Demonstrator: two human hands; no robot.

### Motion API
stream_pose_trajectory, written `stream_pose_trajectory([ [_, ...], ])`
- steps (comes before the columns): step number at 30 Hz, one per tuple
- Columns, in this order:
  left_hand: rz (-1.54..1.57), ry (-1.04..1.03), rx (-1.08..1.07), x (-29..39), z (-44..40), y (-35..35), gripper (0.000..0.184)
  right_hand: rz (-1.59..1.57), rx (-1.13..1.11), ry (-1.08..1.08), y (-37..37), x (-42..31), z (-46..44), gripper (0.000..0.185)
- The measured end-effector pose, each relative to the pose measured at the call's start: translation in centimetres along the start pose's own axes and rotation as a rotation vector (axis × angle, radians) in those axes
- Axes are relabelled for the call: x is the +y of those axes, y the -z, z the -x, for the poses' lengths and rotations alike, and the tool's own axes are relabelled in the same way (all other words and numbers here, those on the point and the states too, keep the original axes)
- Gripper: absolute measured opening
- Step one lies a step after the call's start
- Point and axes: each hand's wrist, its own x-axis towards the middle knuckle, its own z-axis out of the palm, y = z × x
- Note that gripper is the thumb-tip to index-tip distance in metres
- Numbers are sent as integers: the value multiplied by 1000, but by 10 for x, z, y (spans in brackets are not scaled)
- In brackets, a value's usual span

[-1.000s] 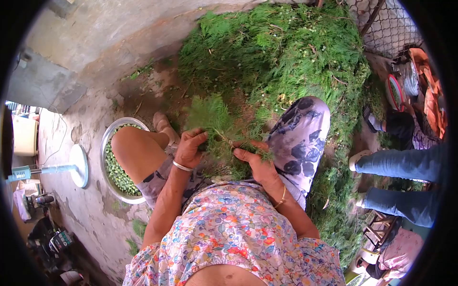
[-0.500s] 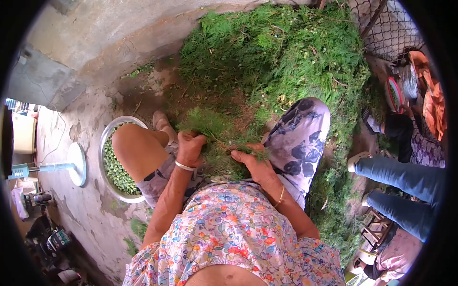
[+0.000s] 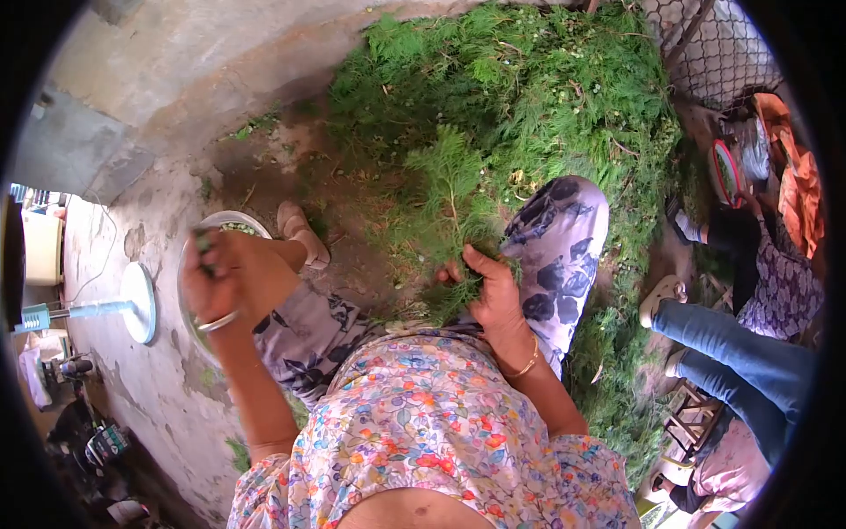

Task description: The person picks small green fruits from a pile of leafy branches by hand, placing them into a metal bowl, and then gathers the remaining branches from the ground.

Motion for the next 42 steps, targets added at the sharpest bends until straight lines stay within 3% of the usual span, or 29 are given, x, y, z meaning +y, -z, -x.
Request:
stream_pose_trajectory([
  [2,-43,-105,-103,47,-3,18,16,-60,-60,-12,4,-5,-1,15],
  [4,41,-76,-43,75,0,24,16,-110,-145,27,-3,-2,-4,14],
  [6,-134,-95,40,74,16,26,16,-10,-189,47,-4,3,-5,15],
  [8,-246,-74,89,47,37,-10,17,50,-261,0,-14,9,-4,20],
  [10,-251,47,13,13,49,-25,14,337,-47,1,-44,10,8,26],
  [12,-224,139,-22,-18,55,-33,14,419,-17,2,-53,15,8,32],
  [14,-174,290,-141,-44,59,-40,17,712,-112,53,-56,20,6,31],
  [18,-178,458,-251,-65,67,-44,20,473,-51,-26,-79,21,7,30],
  [20,-248,282,-231,-52,67,-39,20,280,18,-106,-90,11,9,31],
  [22,-225,88,26,-16,60,-16,19,251,52,-45,-88,-1,9,35],
  [23,-342,-56,-123,11,52,-10,19,316,23,29,-79,-9,8,39],
  [26,-584,-392,256,67,22,45,26,344,38,164,-71,-28,7,44],
  [28,-952,-397,553,83,11,69,42,109,-54,164,-65,-40,4,42],
  [29,-1283,-319,544,103,-3,119,49,100,93,214,-68,-43,2,38],
  [30,-1616,-234,521,120,-15,162,56,95,100,231,-69,-49,3,38],
  [31,-1818,-120,507,123,-15,164,67,-117,3,117,-68,-54,4,35],
  [32,-1827,-211,553,120,-14,180,76,-327,-96,3,-66,-58,6,33],
  [34,-1963,-313,680,115,-13,199,83,-344,-156,20,-55,-59,6,29],
  [36,-2016,-341,643,113,-8,211,78,-374,-449,88,-48,-56,7,33],
  [38,-2144,-175,701,118,-6,221,74,-365,-399,97,-50,-55,10,28],
  [39,-2227,-325,696,123,-9,250,55,-402,-475,57,-46,-55,7,26],
  [40,-2228,-323,698,122,-5,250,55,-438,-550,17,-43,-56,5,24],
  [42,-1675,-174,897,119,2,249,39,-428,-599,11,-39,-55,1,24],
])
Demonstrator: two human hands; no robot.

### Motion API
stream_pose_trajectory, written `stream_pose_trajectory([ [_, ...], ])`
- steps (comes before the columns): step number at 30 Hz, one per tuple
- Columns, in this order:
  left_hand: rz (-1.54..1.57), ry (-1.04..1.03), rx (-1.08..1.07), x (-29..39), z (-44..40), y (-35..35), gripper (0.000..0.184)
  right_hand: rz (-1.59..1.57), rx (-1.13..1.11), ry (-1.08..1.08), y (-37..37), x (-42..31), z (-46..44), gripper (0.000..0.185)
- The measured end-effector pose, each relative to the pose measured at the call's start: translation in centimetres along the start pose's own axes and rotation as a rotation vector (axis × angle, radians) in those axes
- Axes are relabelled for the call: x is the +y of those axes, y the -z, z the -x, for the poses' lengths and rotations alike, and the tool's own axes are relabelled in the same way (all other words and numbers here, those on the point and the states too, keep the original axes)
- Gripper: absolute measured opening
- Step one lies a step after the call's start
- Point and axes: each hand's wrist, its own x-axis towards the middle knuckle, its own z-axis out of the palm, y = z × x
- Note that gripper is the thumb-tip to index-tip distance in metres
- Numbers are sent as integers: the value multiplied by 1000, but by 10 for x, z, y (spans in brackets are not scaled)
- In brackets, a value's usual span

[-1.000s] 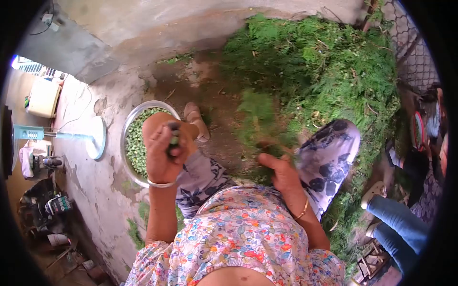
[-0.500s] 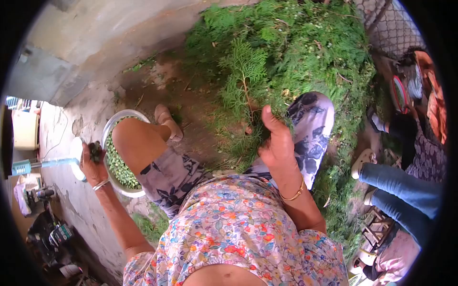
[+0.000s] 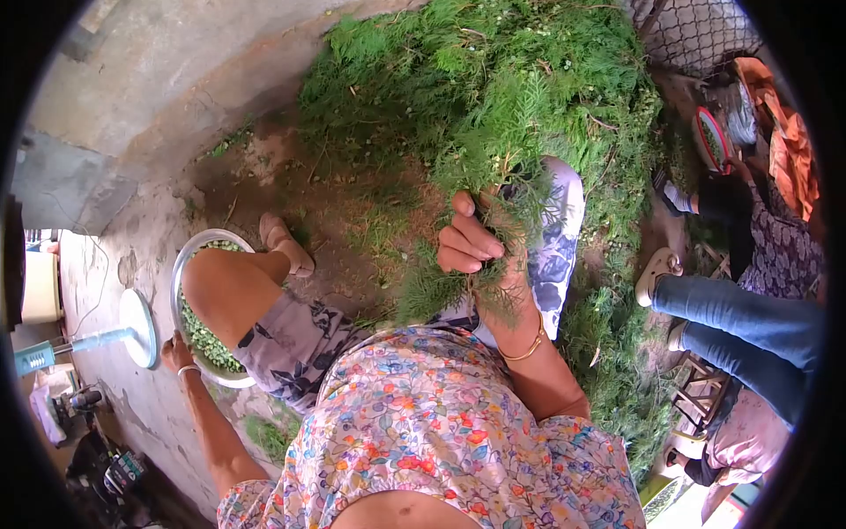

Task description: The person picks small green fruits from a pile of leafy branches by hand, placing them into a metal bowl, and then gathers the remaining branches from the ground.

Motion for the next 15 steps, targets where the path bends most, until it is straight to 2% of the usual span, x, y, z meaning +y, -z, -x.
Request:
stream_pose_trajectory([
  [1,178,73,25,-8,-1,-1,32,7,-48,-17,2,-1,0,23],
  [2,177,73,25,-25,-10,-2,32,6,-48,-16,4,-1,0,23],
  [4,-11,-62,132,-48,-27,-2,43,24,-111,-36,6,-2,-1,25],
  [5,-11,-62,132,-50,-31,-3,43,24,-111,-36,4,-3,0,25],
  [7,-307,103,63,-24,-26,-1,54,120,-80,23,-4,-6,4,29],
  [8,-311,109,65,-14,-17,0,54,117,-77,17,-9,-14,7,29],
  [10,-305,-266,239,17,2,-1,67,268,-48,64,-22,-46,17,30],
  [12,-201,-311,184,56,-3,9,66,556,5,245,-33,-87,40,29],
  [14,33,-476,130,116,13,14,54,613,275,460,-57,-106,68,27],
  [15,173,-489,84,143,22,9,45,711,388,534,-57,-126,87,27],
])
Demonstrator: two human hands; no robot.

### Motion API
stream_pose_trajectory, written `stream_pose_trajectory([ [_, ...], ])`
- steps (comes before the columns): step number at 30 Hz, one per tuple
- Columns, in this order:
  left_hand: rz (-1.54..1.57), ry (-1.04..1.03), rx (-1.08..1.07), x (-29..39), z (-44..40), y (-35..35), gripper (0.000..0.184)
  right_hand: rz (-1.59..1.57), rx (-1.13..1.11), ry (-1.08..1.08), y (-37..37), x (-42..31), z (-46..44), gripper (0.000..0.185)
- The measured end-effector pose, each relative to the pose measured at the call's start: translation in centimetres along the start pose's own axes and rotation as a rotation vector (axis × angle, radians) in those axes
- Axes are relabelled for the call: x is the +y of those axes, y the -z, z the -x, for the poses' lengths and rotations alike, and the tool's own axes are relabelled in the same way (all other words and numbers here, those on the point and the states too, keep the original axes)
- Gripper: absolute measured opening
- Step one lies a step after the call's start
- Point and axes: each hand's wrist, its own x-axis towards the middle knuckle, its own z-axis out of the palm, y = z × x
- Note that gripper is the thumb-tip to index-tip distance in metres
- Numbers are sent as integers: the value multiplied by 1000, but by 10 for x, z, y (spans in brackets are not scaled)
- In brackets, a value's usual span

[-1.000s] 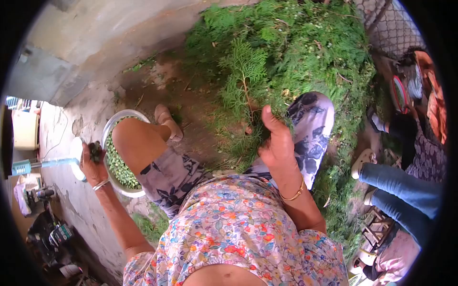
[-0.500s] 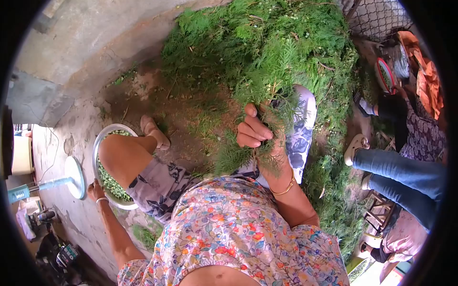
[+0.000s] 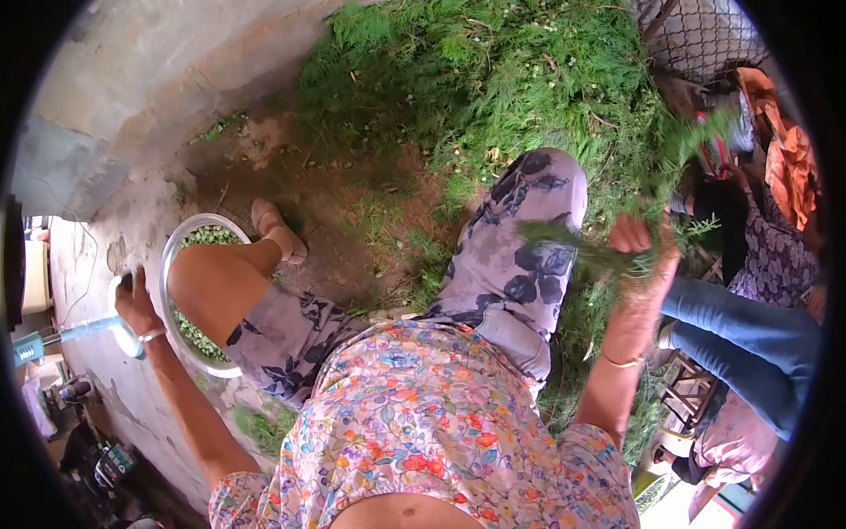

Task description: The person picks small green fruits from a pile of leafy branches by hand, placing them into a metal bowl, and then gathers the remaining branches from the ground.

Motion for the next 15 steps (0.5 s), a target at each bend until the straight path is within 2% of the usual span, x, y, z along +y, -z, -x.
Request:
stream_pose_trajectory([
  [1,147,-5,-9,29,-1,-9,37,115,105,57,23,-19,4,26],
  [3,238,38,-195,102,7,-20,28,579,582,149,65,-40,26,27],
  [5,308,-86,-299,133,12,-49,26,1047,906,204,111,-42,53,36],
  [7,302,-144,-483,149,18,-90,23,1488,887,-163,211,-58,101,48],
  [9,211,-256,-690,169,38,-128,20,2295,531,-643,197,-45,134,55],
  [10,230,-394,-800,173,50,-146,19,2289,525,-659,204,-42,142,55],
  [11,247,-532,-909,174,61,-164,19,2338,415,-555,212,-39,146,53],
  [12,163,-535,-998,170,74,-186,18,2377,307,-448,218,-34,145,51],
  [14,74,-661,-1204,146,99,-241,18,2109,537,-530,115,-23,70,46],
  [15,26,-547,-1314,139,114,-258,16,2158,493,-373,100,-28,42,38],
])
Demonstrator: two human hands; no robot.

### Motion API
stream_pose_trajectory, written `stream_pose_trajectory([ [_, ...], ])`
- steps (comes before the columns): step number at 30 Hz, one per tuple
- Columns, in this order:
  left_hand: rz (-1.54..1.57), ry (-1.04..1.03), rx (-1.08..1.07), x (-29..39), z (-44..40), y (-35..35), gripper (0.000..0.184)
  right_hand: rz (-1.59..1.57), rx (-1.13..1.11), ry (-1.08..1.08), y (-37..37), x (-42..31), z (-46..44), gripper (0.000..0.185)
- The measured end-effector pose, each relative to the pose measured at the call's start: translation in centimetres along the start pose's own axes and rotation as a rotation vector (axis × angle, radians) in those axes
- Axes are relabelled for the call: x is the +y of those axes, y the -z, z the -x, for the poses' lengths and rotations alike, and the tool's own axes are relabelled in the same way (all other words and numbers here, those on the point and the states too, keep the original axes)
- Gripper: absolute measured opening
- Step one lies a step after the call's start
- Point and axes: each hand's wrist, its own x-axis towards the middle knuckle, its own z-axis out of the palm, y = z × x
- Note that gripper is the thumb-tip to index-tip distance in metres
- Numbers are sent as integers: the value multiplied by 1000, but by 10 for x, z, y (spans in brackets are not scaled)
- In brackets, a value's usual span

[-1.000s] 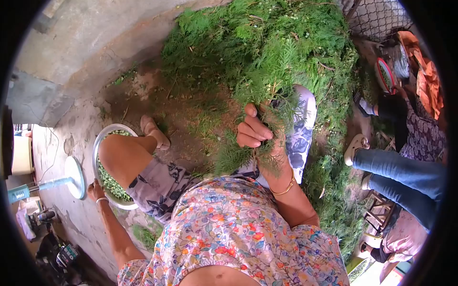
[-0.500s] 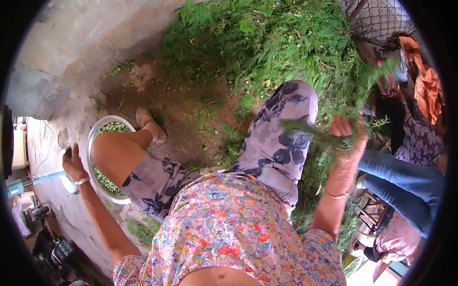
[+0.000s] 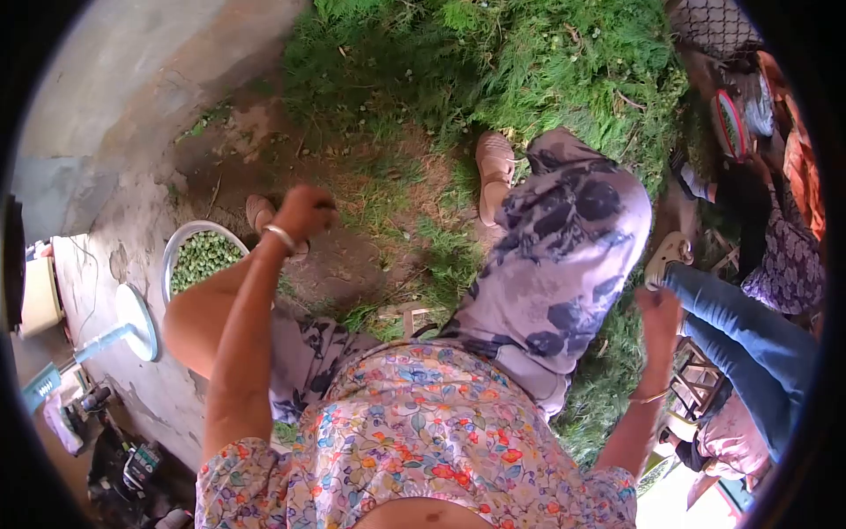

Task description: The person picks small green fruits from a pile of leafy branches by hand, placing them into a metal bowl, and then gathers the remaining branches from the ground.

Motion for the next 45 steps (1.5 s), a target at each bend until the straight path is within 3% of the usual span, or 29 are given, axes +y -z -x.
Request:
stream_pose_trajectory([
  [1,56,101,-99,-7,-10,-22,14,-330,113,141,6,-16,-23,31],
  [4,-174,97,-69,-53,-24,-113,13,-403,129,107,63,-121,-57,29],
  [6,-158,118,-59,-65,-16,-160,12,-575,211,379,77,-193,-56,30],
  [8,-231,187,-235,-63,-11,-190,12,-565,154,499,78,-248,-53,32],
  [10,-214,203,-259,-55,0,-205,14,-508,-46,681,72,-280,-59,33],
  [14,-239,205,-308,-53,15,-233,22,-628,-265,689,26,-320,-56,28],
  [17,-262,135,-266,-71,21,-265,22,-500,-202,685,13,-326,-48,24],
  [19,-250,116,-323,-72,19,-272,20,-320,-138,955,16,-325,-51,24],
  [21,-244,105,-373,-67,19,-272,19,-373,-148,947,15,-326,-49,25],
  [24,-224,184,-280,-56,23,-268,17,-377,-153,947,17,-327,-50,28],
  [26,-185,399,-254,-66,25,-271,18,-447,-137,921,15,-326,-49,29],
  [30,-199,407,-315,-81,21,-260,23,-391,-180,922,22,-328,-48,30],
  [33,-64,437,-234,-74,9,-256,28,-417,-182,909,23,-327,-48,30],
  [36,105,267,-61,-66,-8,-264,31,-421,-174,889,23,-329,-45,28],
  [38,97,209,114,-54,-27,-269,31,-684,-148,722,21,-335,-37,29],
  [40,26,218,66,-43,-45,-270,26,-718,-154,689,23,-336,-40,30],
  [42,-93,473,-181,-32,-62,-266,20,-758,-159,662,23,-335,-46,32],
  [43,-78,552,-166,-17,-66,-251,19,-632,-112,716,18,-332,-51,31],
  [45,-121,450,-159,-40,-70,-267,20,-477,-102,816,18,-322,-61,26],
])
